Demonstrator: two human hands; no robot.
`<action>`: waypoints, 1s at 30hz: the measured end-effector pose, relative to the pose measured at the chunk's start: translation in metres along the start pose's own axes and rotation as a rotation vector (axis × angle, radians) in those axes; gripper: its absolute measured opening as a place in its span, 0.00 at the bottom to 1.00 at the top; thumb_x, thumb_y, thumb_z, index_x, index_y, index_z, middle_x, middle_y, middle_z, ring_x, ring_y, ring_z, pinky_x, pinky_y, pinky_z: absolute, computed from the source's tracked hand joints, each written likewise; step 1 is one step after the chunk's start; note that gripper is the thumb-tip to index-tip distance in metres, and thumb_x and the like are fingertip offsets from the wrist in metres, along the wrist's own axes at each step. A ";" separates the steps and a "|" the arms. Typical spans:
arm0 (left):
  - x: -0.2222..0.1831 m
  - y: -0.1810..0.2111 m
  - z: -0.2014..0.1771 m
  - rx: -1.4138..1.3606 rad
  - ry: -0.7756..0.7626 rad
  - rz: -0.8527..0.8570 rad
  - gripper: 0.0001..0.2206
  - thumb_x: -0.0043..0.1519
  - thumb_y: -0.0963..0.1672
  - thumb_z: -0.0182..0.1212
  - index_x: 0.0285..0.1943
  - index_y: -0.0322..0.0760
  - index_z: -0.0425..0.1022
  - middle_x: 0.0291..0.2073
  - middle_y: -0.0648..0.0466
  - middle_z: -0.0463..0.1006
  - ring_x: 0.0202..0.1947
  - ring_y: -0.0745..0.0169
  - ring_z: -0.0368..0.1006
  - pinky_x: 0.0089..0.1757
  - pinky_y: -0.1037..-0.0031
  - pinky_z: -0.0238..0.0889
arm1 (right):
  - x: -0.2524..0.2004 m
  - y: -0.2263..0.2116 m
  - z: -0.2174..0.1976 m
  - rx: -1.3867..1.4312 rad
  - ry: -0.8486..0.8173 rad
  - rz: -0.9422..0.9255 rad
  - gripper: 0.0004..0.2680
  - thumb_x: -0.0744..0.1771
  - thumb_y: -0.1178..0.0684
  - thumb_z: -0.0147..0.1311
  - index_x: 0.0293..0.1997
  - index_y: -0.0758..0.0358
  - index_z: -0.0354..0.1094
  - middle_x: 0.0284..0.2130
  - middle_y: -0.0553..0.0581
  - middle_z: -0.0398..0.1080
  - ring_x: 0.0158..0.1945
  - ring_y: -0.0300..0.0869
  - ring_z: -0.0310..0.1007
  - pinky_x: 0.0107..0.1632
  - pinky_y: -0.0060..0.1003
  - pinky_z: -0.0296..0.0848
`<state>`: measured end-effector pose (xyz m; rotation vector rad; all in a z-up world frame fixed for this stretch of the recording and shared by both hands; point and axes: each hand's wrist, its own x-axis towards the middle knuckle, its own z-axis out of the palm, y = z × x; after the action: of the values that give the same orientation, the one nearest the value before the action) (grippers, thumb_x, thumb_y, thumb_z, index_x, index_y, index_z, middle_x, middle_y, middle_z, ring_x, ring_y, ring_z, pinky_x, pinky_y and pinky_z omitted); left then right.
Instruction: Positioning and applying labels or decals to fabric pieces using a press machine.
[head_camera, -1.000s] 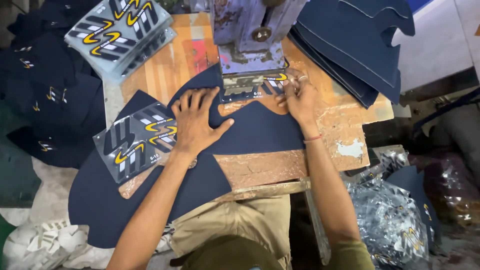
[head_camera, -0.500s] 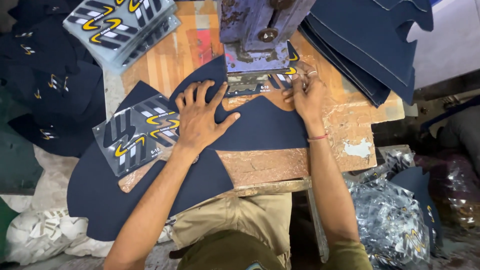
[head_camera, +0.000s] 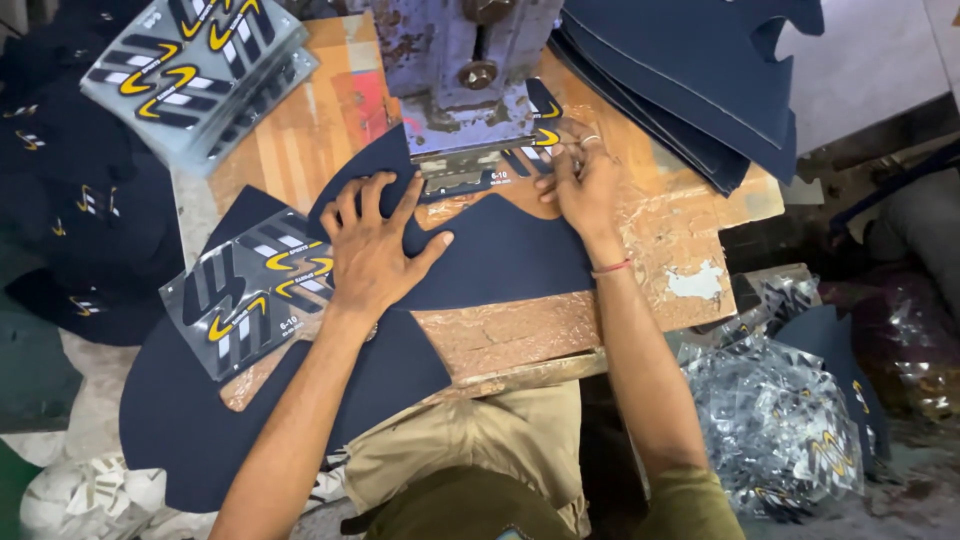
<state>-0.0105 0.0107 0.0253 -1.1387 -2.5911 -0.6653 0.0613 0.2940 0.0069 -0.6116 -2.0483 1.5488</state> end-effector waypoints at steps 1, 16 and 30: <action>0.000 0.000 0.000 0.001 -0.001 0.004 0.33 0.59 0.60 0.65 0.69 0.44 0.75 0.64 0.45 0.65 0.64 0.40 0.56 0.57 0.48 0.47 | 0.000 -0.001 0.000 0.002 0.004 0.001 0.12 0.71 0.62 0.49 0.63 0.72 0.63 0.34 0.56 0.76 0.26 0.35 0.78 0.24 0.27 0.76; 0.001 0.000 -0.002 -0.011 -0.028 -0.027 0.34 0.58 0.60 0.65 0.69 0.43 0.74 0.63 0.45 0.65 0.64 0.41 0.55 0.57 0.48 0.46 | 0.000 -0.005 0.000 0.009 -0.043 -0.022 0.12 0.71 0.62 0.49 0.63 0.74 0.61 0.35 0.58 0.77 0.26 0.34 0.77 0.24 0.27 0.75; -0.013 -0.016 -0.018 -0.080 -0.004 0.068 0.31 0.61 0.57 0.64 0.70 0.42 0.73 0.64 0.41 0.66 0.64 0.36 0.58 0.59 0.46 0.50 | -0.026 -0.021 -0.019 -0.074 -0.039 -0.109 0.15 0.70 0.61 0.52 0.64 0.71 0.60 0.34 0.57 0.77 0.31 0.36 0.81 0.31 0.30 0.81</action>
<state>-0.0133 -0.0158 0.0311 -1.2480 -2.5371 -0.7582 0.0922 0.2872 0.0285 -0.4923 -2.1390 1.4388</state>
